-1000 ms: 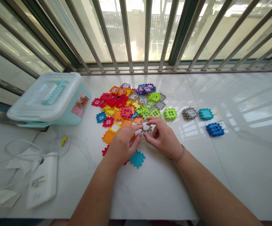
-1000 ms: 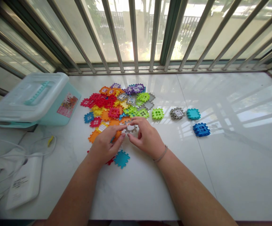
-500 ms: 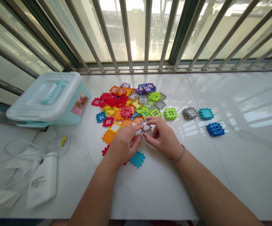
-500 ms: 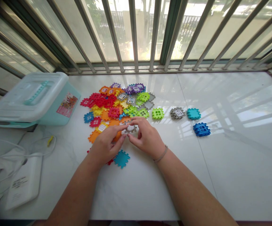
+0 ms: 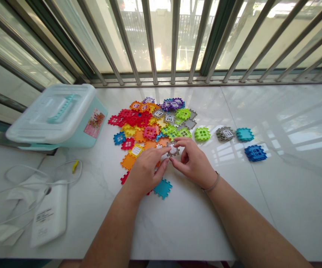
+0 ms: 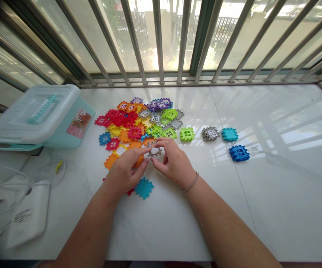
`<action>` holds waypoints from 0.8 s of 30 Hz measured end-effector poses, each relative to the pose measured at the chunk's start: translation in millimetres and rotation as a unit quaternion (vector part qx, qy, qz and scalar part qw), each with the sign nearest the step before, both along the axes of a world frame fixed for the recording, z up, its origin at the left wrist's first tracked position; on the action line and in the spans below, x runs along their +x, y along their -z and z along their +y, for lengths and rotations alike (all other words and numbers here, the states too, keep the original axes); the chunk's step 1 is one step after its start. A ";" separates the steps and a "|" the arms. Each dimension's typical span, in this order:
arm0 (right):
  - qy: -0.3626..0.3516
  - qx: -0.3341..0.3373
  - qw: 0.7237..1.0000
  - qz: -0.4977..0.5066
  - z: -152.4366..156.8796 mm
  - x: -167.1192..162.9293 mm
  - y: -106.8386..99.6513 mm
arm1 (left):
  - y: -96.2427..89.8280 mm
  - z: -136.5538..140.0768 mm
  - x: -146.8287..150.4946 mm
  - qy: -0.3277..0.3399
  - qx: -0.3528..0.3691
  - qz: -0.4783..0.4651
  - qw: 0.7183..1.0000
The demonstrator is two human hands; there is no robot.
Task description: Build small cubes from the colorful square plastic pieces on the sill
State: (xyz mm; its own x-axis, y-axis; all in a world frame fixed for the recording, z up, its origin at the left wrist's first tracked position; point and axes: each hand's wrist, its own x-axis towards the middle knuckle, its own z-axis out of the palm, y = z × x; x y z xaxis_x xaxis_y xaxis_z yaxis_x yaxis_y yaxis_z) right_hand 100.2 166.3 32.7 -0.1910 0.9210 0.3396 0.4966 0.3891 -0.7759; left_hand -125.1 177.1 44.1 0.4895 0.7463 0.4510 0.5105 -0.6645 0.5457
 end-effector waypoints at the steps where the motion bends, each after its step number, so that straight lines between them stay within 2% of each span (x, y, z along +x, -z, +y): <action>1: 0.000 0.001 1.000 0.001 0.0 -0.2 -0.1 | -0.2 -0.1 0.1 0.000 -0.001 0.000 1.000; 13: 0.004 0.009 1.000 -0.002 0.4 -0.8 0.2 | -1.4 -0.4 1.0 -0.003 0.003 0.004 1.000; 24: 0.010 -0.010 1.000 0.003 0.4 0.0 -0.7 | -3.1 -0.6 0.7 -0.003 0.002 0.011 1.000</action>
